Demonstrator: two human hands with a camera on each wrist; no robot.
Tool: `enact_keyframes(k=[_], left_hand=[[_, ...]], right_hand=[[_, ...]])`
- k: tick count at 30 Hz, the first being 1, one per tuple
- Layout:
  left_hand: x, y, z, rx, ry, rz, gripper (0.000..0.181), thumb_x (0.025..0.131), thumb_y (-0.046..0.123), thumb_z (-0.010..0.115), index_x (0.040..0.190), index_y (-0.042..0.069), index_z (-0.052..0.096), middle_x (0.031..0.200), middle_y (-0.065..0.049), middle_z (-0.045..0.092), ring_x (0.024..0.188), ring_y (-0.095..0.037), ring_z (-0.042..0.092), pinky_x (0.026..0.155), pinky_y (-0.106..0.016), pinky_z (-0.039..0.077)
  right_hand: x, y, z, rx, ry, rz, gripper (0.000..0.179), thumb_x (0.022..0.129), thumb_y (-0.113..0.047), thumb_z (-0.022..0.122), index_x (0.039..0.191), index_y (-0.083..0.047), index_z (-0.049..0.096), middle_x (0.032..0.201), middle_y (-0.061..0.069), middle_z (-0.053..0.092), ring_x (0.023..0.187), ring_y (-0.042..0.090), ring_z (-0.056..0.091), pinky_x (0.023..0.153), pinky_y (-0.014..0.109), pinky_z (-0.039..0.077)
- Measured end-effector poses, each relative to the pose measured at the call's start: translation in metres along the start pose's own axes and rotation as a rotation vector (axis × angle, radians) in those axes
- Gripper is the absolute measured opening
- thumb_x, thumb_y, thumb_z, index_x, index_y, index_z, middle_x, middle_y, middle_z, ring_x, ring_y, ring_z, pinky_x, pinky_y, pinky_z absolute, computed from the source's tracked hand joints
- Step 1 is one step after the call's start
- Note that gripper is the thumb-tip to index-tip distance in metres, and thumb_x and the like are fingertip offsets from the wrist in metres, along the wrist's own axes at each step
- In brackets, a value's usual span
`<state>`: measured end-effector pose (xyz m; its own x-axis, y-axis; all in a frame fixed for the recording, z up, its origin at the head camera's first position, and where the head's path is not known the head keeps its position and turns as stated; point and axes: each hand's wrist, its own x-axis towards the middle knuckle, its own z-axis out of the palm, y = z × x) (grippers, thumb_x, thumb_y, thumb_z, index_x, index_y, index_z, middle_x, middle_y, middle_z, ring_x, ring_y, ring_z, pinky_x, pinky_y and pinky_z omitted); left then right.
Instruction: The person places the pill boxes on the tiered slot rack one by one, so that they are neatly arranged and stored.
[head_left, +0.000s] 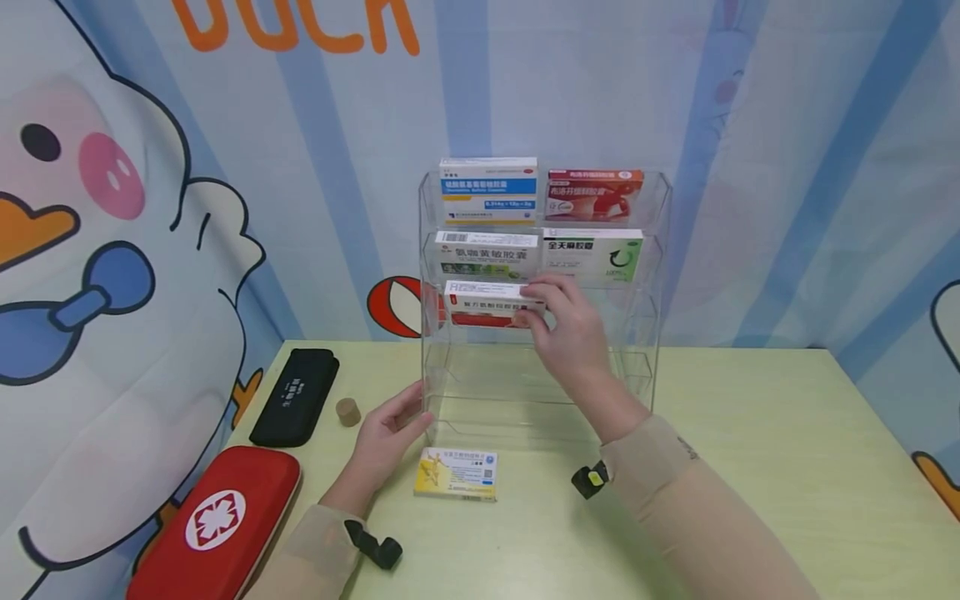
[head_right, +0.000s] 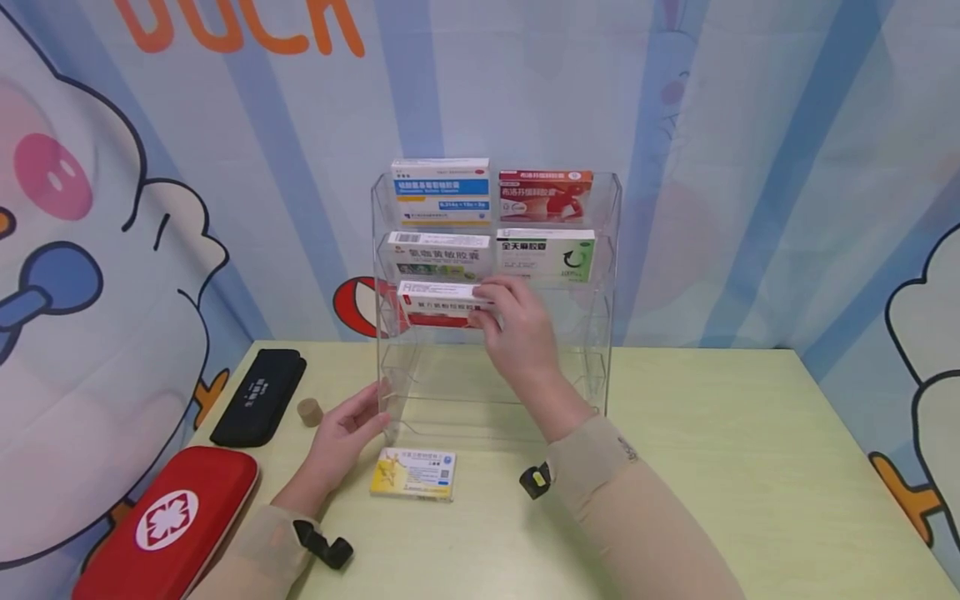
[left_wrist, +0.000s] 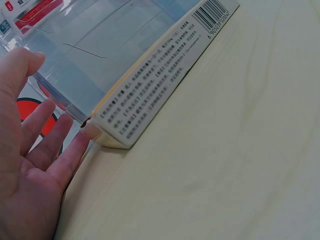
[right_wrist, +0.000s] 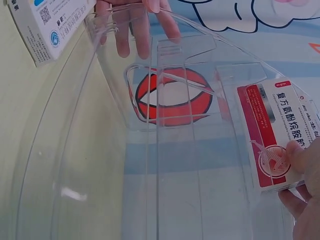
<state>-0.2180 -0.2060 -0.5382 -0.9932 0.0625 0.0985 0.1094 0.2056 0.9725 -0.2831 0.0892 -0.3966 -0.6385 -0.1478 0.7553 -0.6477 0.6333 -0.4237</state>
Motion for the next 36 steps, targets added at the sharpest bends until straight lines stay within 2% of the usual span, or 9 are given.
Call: enact_keyframes(k=[4, 11, 20, 29, 36], left_hand=[[-0.0003, 0.0012, 0.0006, 0.0, 0.003, -0.005, 0.06, 0.105, 0.019, 0.077, 0.162, 0.021, 0.056, 0.167, -0.001, 0.057, 0.152, -0.028, 0.06, 0.12, -0.028, 0.052], [-0.0001, 0.0015, 0.0015, 0.003, 0.016, -0.017, 0.059, 0.105, 0.019, 0.077, 0.161, 0.023, 0.057, 0.167, 0.0, 0.058, 0.152, -0.027, 0.06, 0.118, -0.021, 0.052], [-0.0002, 0.0004, 0.0012, 0.003, 0.012, -0.027, 0.061, 0.105, 0.021, 0.077, 0.162, 0.023, 0.056, 0.167, 0.0, 0.058, 0.153, -0.026, 0.059, 0.122, -0.032, 0.052], [-0.0011, 0.0027, 0.002, 0.004, 0.011, -0.025, 0.06, 0.106, 0.022, 0.077, 0.162, 0.022, 0.056, 0.168, 0.0, 0.057, 0.154, -0.026, 0.058, 0.122, -0.033, 0.051], [-0.0008, 0.0015, 0.002, 0.011, 0.013, -0.031, 0.06, 0.106, 0.022, 0.077, 0.162, 0.022, 0.056, 0.168, 0.0, 0.057, 0.154, -0.026, 0.058, 0.124, -0.035, 0.05]], right_hand=[[-0.0011, -0.0005, 0.0025, 0.007, 0.001, -0.007, 0.029, 0.094, -0.01, 0.086, 0.121, -0.004, 0.077, 0.131, 0.013, 0.072, 0.12, 0.031, 0.074, 0.108, 0.042, 0.064], [-0.0012, -0.0033, 0.0057, 0.016, -0.016, 0.021, 0.031, 0.094, -0.012, 0.087, 0.122, -0.005, 0.076, 0.132, 0.012, 0.072, 0.12, 0.03, 0.073, 0.103, 0.041, 0.066], [-0.0038, -0.0042, 0.0086, 0.005, -0.031, 0.022, 0.032, 0.094, -0.013, 0.087, 0.122, -0.005, 0.076, 0.132, 0.011, 0.072, 0.12, 0.028, 0.073, 0.103, 0.038, 0.066], [-0.0061, -0.003, 0.0101, -0.005, -0.033, 0.033, 0.031, 0.096, -0.015, 0.086, 0.123, -0.006, 0.076, 0.133, 0.009, 0.073, 0.119, 0.028, 0.073, 0.103, 0.04, 0.066], [-0.0081, -0.003, 0.0098, -0.001, -0.033, 0.051, 0.031, 0.097, -0.015, 0.085, 0.126, -0.007, 0.075, 0.136, 0.009, 0.073, 0.124, 0.028, 0.073, 0.107, 0.041, 0.064]])
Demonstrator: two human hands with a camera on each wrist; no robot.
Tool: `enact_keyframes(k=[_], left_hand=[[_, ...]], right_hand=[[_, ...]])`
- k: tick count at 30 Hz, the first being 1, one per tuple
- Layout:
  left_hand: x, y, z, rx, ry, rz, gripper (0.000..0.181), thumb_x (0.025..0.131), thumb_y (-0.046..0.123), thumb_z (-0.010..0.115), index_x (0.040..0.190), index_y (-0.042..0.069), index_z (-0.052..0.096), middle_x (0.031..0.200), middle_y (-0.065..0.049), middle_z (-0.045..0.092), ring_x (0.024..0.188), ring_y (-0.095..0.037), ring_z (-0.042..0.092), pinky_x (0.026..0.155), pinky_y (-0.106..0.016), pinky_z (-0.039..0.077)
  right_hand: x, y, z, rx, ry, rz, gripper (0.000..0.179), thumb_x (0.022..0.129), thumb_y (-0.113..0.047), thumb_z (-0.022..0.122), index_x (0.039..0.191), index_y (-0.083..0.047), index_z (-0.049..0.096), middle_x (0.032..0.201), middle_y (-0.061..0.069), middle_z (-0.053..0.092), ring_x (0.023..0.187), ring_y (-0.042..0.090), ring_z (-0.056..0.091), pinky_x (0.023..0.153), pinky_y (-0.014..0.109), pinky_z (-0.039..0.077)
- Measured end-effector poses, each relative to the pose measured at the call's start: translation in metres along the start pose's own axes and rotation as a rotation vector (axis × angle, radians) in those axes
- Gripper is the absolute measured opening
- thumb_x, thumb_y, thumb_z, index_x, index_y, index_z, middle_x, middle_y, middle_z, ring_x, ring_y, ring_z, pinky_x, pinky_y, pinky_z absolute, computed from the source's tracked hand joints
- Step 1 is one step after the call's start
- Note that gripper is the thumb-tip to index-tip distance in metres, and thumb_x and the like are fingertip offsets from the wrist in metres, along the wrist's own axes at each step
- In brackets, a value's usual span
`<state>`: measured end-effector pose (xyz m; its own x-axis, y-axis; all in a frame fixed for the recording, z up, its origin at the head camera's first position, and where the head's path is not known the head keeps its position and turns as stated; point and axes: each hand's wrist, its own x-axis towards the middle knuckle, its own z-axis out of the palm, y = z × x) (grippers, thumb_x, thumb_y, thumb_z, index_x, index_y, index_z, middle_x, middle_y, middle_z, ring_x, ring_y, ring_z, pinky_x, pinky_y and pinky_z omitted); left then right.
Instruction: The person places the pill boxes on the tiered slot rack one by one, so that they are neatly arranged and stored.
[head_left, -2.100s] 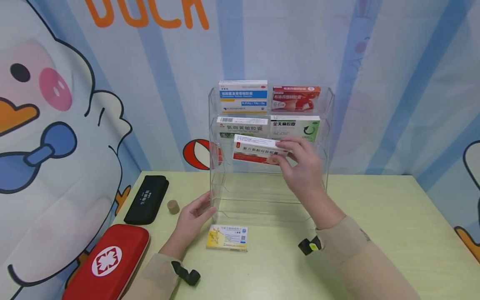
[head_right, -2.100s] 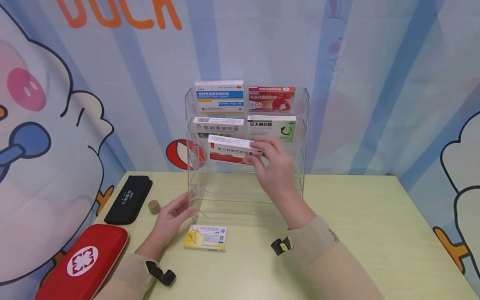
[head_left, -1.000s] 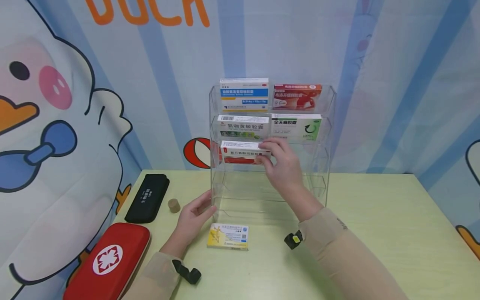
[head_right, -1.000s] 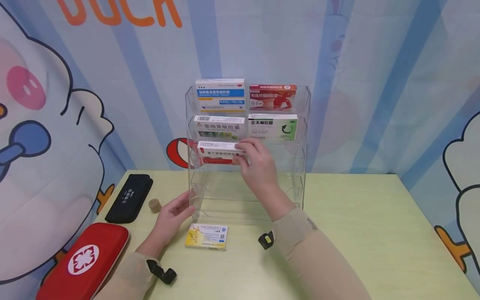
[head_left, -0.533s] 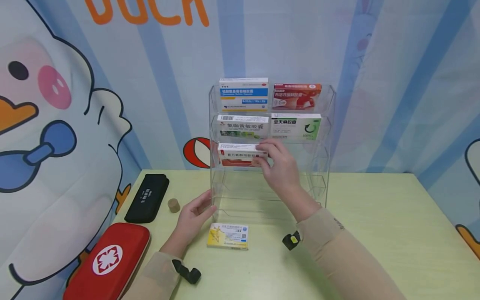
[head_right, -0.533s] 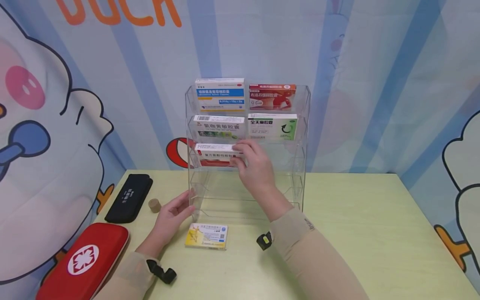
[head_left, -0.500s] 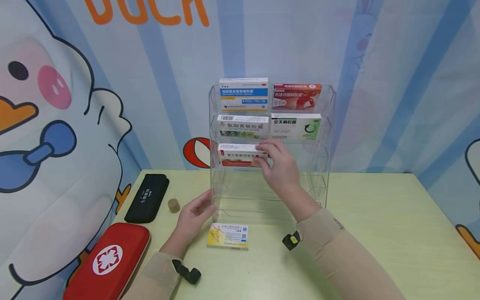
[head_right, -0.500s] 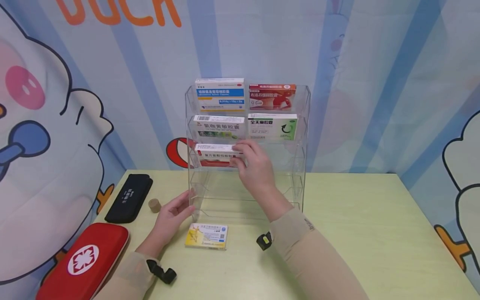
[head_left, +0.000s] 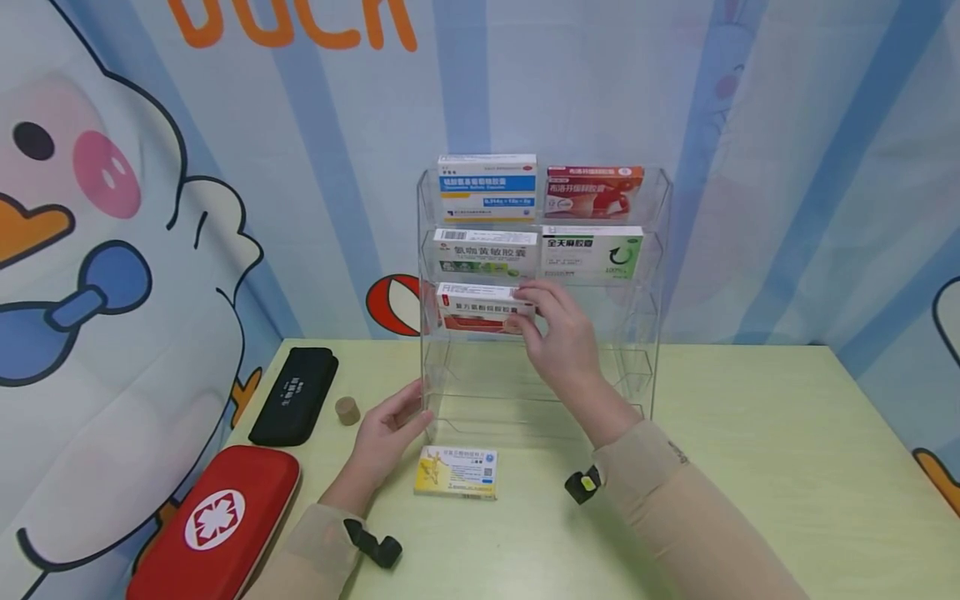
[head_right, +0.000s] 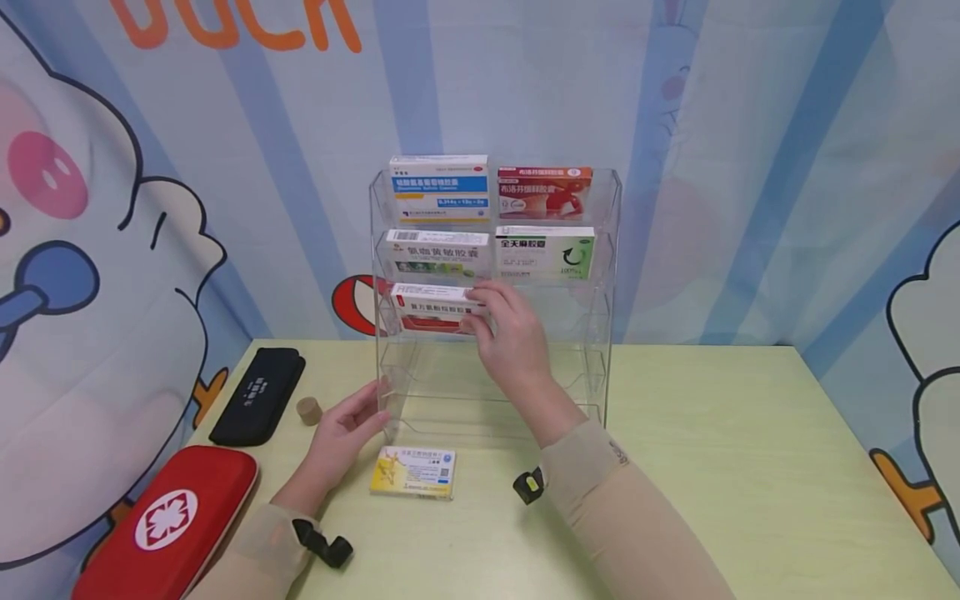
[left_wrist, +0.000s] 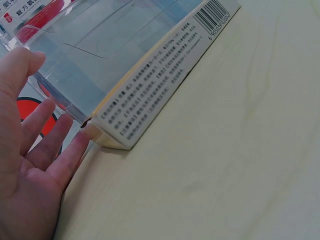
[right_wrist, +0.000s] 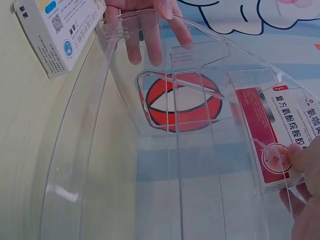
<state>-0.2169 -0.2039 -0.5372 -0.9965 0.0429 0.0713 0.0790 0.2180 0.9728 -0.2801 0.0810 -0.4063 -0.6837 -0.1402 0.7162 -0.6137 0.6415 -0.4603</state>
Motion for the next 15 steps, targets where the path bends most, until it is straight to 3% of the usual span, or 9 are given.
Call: enact_keyframes(k=[8, 12, 15], left_hand=[[-0.001, 0.001, 0.001, 0.006, 0.002, 0.002, 0.06, 0.106, 0.02, 0.076, 0.162, 0.022, 0.056, 0.167, 0.0, 0.057, 0.153, -0.027, 0.058, 0.121, -0.027, 0.051], [-0.001, 0.002, 0.001, 0.003, 0.004, 0.005, 0.06, 0.106, 0.02, 0.076, 0.162, 0.023, 0.056, 0.167, 0.0, 0.058, 0.153, -0.027, 0.058, 0.118, -0.02, 0.051], [-0.001, 0.002, 0.0, 0.004, 0.001, 0.006, 0.06, 0.106, 0.022, 0.076, 0.162, 0.024, 0.056, 0.167, 0.0, 0.058, 0.153, -0.027, 0.058, 0.119, -0.023, 0.051]], right_hand=[[-0.004, -0.001, -0.004, 0.028, 0.029, 0.033, 0.035, 0.096, -0.013, 0.086, 0.128, -0.005, 0.075, 0.141, 0.01, 0.073, 0.134, 0.032, 0.068, 0.118, 0.047, 0.058], [-0.007, -0.001, -0.007, 0.041, 0.054, 0.024, 0.034, 0.095, -0.013, 0.087, 0.126, -0.004, 0.074, 0.137, 0.013, 0.073, 0.132, 0.034, 0.068, 0.118, 0.049, 0.056], [-0.012, -0.002, -0.008, 0.06, 0.078, 0.001, 0.033, 0.094, -0.013, 0.088, 0.123, -0.003, 0.075, 0.132, 0.016, 0.073, 0.128, 0.035, 0.068, 0.116, 0.049, 0.057]])
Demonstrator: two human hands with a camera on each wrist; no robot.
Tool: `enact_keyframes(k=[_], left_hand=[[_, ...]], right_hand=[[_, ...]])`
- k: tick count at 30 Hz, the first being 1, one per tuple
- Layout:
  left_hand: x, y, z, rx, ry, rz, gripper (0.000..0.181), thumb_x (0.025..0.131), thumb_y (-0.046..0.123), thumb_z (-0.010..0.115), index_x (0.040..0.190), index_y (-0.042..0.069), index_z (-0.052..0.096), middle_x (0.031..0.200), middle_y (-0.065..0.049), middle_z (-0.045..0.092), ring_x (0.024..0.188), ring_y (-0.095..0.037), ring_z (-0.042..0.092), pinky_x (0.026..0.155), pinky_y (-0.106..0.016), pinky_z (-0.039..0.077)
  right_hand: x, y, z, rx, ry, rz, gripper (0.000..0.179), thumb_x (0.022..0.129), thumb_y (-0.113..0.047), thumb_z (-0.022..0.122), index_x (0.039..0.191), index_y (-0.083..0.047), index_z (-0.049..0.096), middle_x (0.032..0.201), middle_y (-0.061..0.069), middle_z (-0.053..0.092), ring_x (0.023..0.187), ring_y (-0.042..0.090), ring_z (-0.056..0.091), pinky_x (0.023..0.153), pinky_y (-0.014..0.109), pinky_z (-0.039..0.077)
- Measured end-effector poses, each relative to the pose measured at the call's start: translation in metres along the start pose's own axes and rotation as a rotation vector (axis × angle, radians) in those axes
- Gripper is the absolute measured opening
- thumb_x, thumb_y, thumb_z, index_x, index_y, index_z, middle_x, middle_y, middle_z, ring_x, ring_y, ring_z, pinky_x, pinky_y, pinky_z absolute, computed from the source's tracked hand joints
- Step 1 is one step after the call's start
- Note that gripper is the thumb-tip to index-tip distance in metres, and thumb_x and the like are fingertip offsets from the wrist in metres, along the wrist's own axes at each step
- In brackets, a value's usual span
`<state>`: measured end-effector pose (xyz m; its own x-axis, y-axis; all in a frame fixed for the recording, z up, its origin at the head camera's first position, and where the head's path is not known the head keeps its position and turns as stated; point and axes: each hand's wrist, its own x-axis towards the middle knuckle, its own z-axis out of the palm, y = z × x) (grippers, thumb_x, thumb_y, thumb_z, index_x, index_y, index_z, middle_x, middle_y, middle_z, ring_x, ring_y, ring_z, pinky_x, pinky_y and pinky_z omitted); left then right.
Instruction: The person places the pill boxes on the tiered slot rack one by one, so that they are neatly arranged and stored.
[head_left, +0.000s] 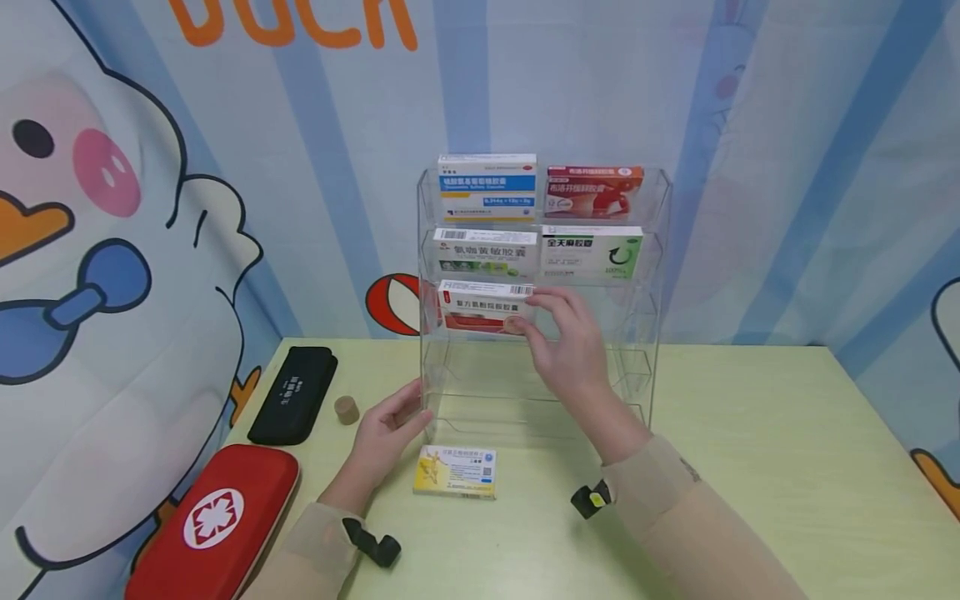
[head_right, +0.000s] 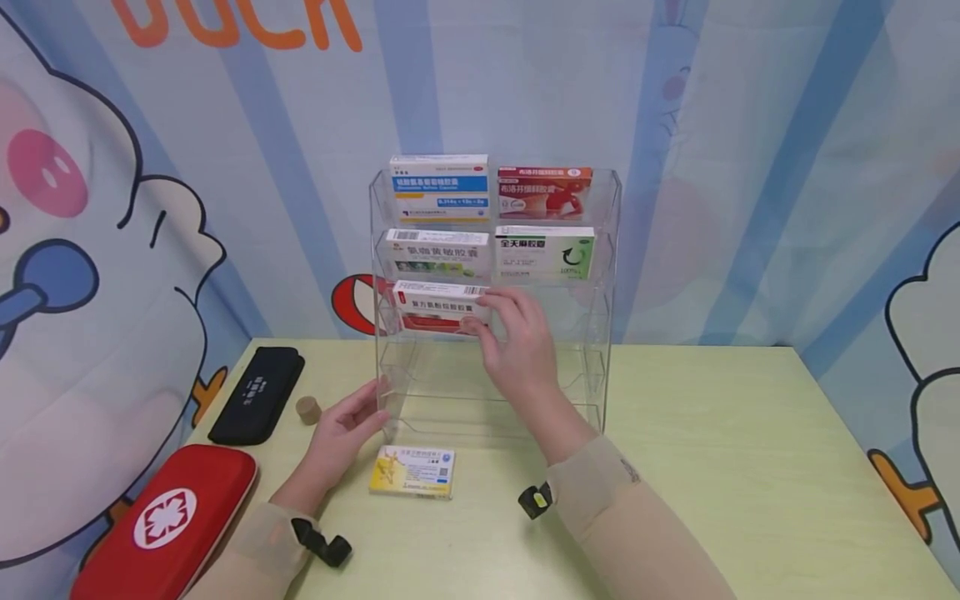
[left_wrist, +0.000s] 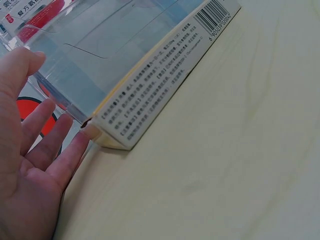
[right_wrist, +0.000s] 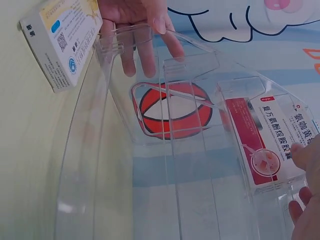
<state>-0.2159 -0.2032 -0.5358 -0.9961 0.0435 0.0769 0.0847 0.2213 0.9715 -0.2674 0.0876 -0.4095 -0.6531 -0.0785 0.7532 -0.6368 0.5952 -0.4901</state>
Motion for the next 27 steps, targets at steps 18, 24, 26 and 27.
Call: enact_keyframes(k=[18, 24, 26, 27], left_hand=[[0.001, 0.0, 0.0, -0.003, -0.013, -0.012, 0.06, 0.106, 0.022, 0.077, 0.162, 0.025, 0.057, 0.167, 0.002, 0.058, 0.152, -0.026, 0.059, 0.119, -0.026, 0.053], [0.0, 0.002, 0.0, 0.002, -0.01, -0.017, 0.059, 0.106, 0.023, 0.076, 0.162, 0.027, 0.057, 0.167, 0.003, 0.058, 0.152, -0.025, 0.059, 0.12, -0.029, 0.053], [0.0, 0.002, 0.0, 0.002, -0.009, -0.015, 0.059, 0.106, 0.022, 0.076, 0.162, 0.027, 0.056, 0.167, 0.002, 0.058, 0.153, -0.026, 0.059, 0.12, -0.029, 0.053], [0.0, 0.002, 0.0, 0.001, -0.008, -0.015, 0.059, 0.106, 0.021, 0.076, 0.162, 0.026, 0.056, 0.167, 0.002, 0.058, 0.153, -0.026, 0.059, 0.12, -0.029, 0.053]], right_hand=[[-0.054, -0.005, -0.002, 0.047, -0.091, -0.071, 0.041, 0.093, -0.01, 0.088, 0.128, 0.0, 0.071, 0.119, 0.018, 0.074, 0.099, 0.032, 0.074, 0.084, 0.047, 0.068], [-0.071, -0.008, 0.004, 0.082, -0.158, -0.048, 0.042, 0.094, -0.011, 0.087, 0.131, 0.001, 0.07, 0.123, 0.017, 0.075, 0.101, 0.029, 0.075, 0.082, 0.044, 0.069], [-0.076, -0.012, 0.005, 0.107, -0.191, -0.021, 0.042, 0.095, -0.011, 0.086, 0.132, 0.002, 0.069, 0.124, 0.017, 0.075, 0.101, 0.029, 0.075, 0.082, 0.043, 0.069], [-0.079, -0.013, 0.007, 0.118, -0.206, -0.009, 0.042, 0.096, -0.011, 0.085, 0.132, 0.002, 0.069, 0.124, 0.017, 0.075, 0.1, 0.029, 0.075, 0.081, 0.043, 0.07]])
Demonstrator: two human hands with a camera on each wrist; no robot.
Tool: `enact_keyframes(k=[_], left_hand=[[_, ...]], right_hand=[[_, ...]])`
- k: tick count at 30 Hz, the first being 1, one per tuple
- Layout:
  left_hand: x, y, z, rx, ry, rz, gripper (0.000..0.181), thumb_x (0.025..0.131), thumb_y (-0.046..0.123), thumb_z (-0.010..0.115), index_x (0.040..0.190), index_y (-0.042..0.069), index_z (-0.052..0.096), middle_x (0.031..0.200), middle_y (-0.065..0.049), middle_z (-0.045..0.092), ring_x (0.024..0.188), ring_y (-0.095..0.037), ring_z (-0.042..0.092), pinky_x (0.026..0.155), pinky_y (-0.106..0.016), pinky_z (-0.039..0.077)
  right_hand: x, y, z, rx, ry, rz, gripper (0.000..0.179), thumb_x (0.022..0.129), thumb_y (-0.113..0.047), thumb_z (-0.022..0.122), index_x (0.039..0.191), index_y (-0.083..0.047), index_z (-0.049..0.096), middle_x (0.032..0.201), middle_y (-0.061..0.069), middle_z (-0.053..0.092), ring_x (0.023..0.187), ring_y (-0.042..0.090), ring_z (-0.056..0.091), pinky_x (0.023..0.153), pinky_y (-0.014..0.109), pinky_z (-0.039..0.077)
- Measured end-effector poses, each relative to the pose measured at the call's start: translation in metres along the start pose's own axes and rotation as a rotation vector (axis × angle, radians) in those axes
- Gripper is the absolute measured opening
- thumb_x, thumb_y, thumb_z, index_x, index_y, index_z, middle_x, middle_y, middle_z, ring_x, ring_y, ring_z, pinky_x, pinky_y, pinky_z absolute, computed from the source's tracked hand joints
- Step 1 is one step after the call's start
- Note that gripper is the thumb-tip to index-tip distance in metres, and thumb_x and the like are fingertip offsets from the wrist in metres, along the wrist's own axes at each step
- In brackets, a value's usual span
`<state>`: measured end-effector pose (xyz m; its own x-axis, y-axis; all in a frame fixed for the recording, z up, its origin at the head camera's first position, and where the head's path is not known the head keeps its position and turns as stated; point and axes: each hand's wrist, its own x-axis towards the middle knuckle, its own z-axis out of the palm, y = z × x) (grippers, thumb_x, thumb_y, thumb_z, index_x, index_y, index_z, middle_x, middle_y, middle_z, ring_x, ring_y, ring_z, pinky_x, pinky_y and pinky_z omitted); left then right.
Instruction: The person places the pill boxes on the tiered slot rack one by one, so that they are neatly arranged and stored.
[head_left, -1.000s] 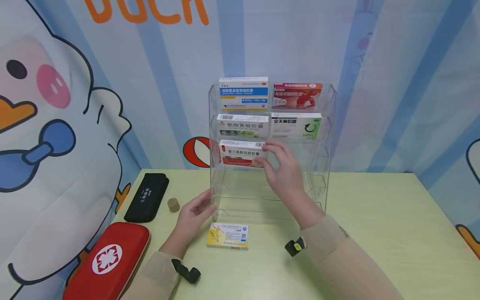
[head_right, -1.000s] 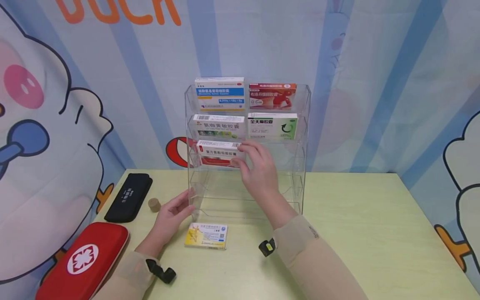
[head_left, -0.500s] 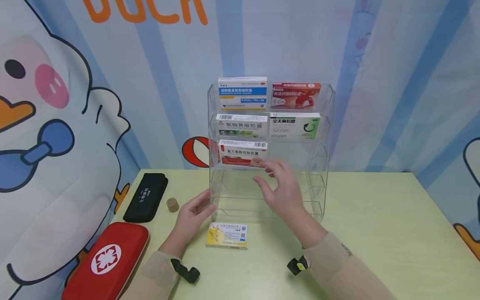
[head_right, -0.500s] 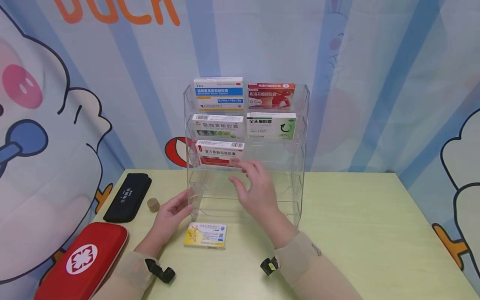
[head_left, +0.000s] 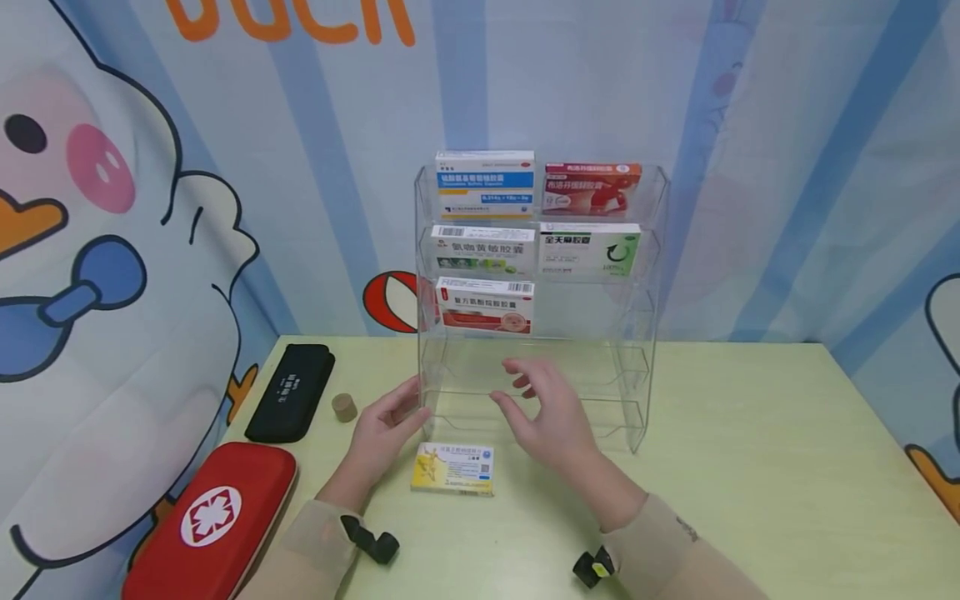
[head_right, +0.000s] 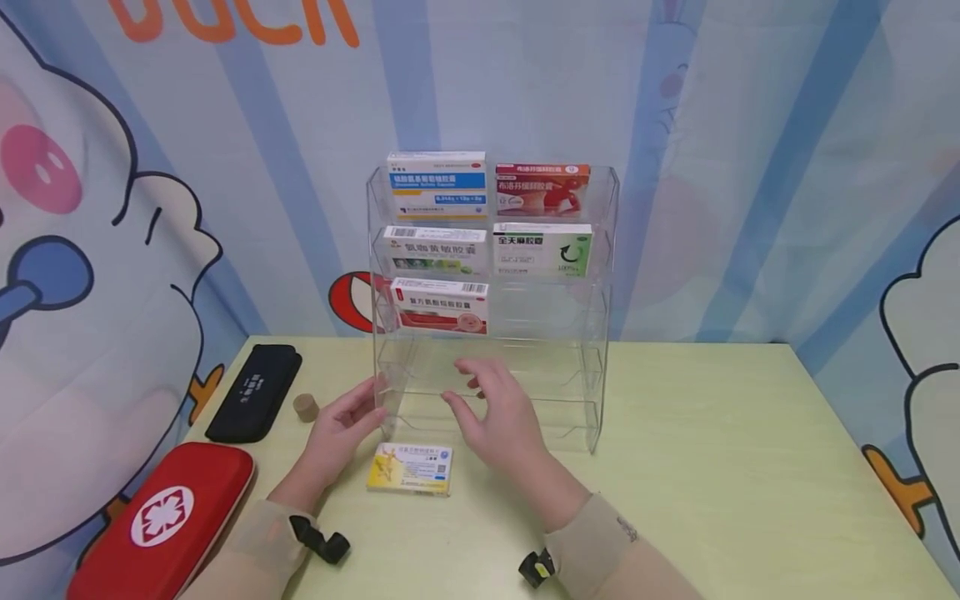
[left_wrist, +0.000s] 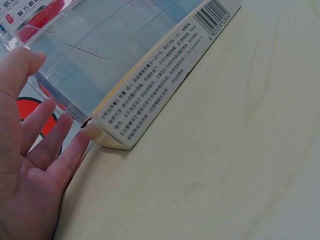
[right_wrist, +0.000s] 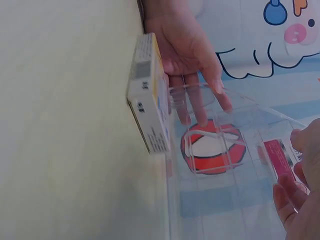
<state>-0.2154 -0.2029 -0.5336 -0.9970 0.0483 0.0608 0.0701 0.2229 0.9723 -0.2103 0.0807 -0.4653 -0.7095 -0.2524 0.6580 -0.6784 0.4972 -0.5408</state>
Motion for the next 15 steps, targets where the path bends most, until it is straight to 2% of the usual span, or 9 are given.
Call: enact_keyframes(k=[4, 11, 15], left_hand=[[-0.001, 0.001, -0.001, 0.0, 0.0, -0.008, 0.059, 0.106, 0.021, 0.076, 0.162, 0.027, 0.057, 0.166, 0.004, 0.058, 0.152, -0.024, 0.059, 0.12, -0.028, 0.053], [-0.001, 0.001, -0.001, -0.007, -0.003, -0.012, 0.06, 0.105, 0.025, 0.077, 0.162, 0.03, 0.056, 0.166, 0.006, 0.058, 0.153, -0.023, 0.059, 0.121, -0.031, 0.052], [-0.001, -0.001, -0.001, -0.009, 0.0, -0.009, 0.061, 0.105, 0.025, 0.077, 0.162, 0.029, 0.056, 0.167, 0.006, 0.057, 0.153, -0.023, 0.059, 0.12, -0.029, 0.052]], right_hand=[[-0.012, -0.006, 0.007, 0.027, -0.051, 0.031, 0.041, 0.096, -0.012, 0.085, 0.132, 0.0, 0.069, 0.123, 0.016, 0.074, 0.098, 0.028, 0.075, 0.079, 0.041, 0.07], [-0.038, -0.007, 0.02, -0.012, -0.118, 0.014, 0.039, 0.096, -0.015, 0.086, 0.13, -0.005, 0.07, 0.122, 0.01, 0.074, 0.094, 0.022, 0.075, 0.076, 0.031, 0.068], [-0.047, -0.007, 0.024, 0.015, -0.143, 0.062, 0.039, 0.096, -0.017, 0.087, 0.129, -0.005, 0.07, 0.122, 0.01, 0.073, 0.095, 0.022, 0.074, 0.077, 0.031, 0.067]])
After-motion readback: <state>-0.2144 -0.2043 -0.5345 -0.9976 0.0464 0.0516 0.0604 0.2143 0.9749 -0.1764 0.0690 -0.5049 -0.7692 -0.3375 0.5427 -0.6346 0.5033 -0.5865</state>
